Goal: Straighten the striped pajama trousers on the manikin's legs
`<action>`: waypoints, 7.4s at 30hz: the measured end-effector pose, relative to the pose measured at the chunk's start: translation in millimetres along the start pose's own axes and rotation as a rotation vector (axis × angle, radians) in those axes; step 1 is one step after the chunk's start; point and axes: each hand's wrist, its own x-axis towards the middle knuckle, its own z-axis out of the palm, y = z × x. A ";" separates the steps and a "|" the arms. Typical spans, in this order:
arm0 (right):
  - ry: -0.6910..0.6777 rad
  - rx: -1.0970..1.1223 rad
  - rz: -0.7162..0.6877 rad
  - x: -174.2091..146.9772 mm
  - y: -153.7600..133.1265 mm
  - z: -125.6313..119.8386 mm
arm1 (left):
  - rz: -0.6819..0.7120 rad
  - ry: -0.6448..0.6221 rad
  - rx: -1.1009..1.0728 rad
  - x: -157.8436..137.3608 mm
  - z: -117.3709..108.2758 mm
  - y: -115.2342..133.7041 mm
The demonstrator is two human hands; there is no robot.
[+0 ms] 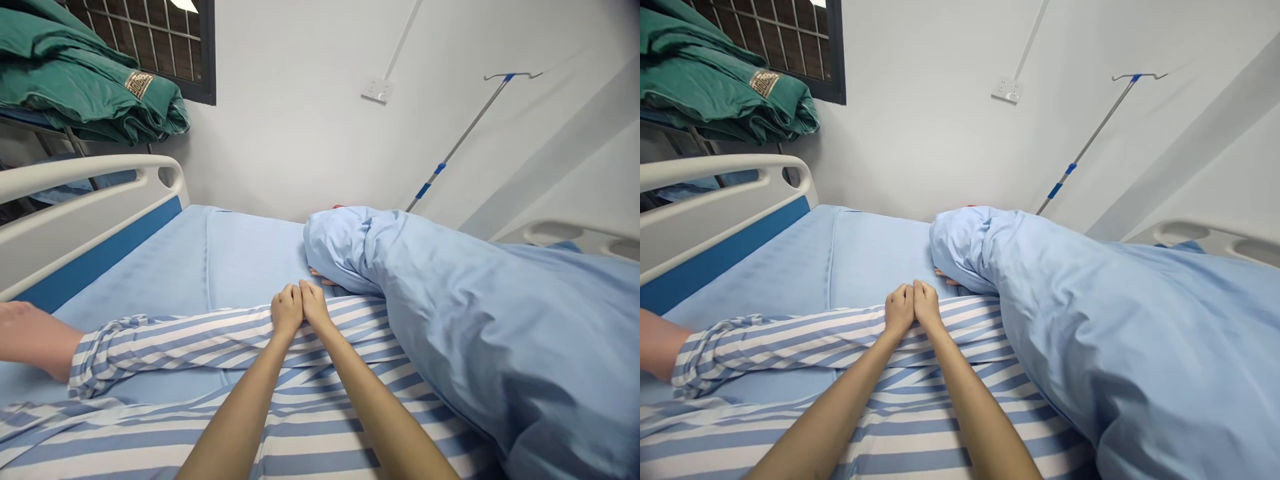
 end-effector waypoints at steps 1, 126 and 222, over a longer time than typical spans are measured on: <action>-0.029 -0.023 0.002 1.8 -2.6 -3.5 | 0.016 -0.003 0.010 -0.3 0.0 0.0; -0.217 -0.518 -0.568 -228.6 -89.7 148.2 | -0.047 0.085 0.397 -164.3 -261.2 -174.8; -0.241 0.136 -0.069 -227.7 -132.8 243.2 | -0.083 0.234 -0.313 -126.9 -265.7 -196.2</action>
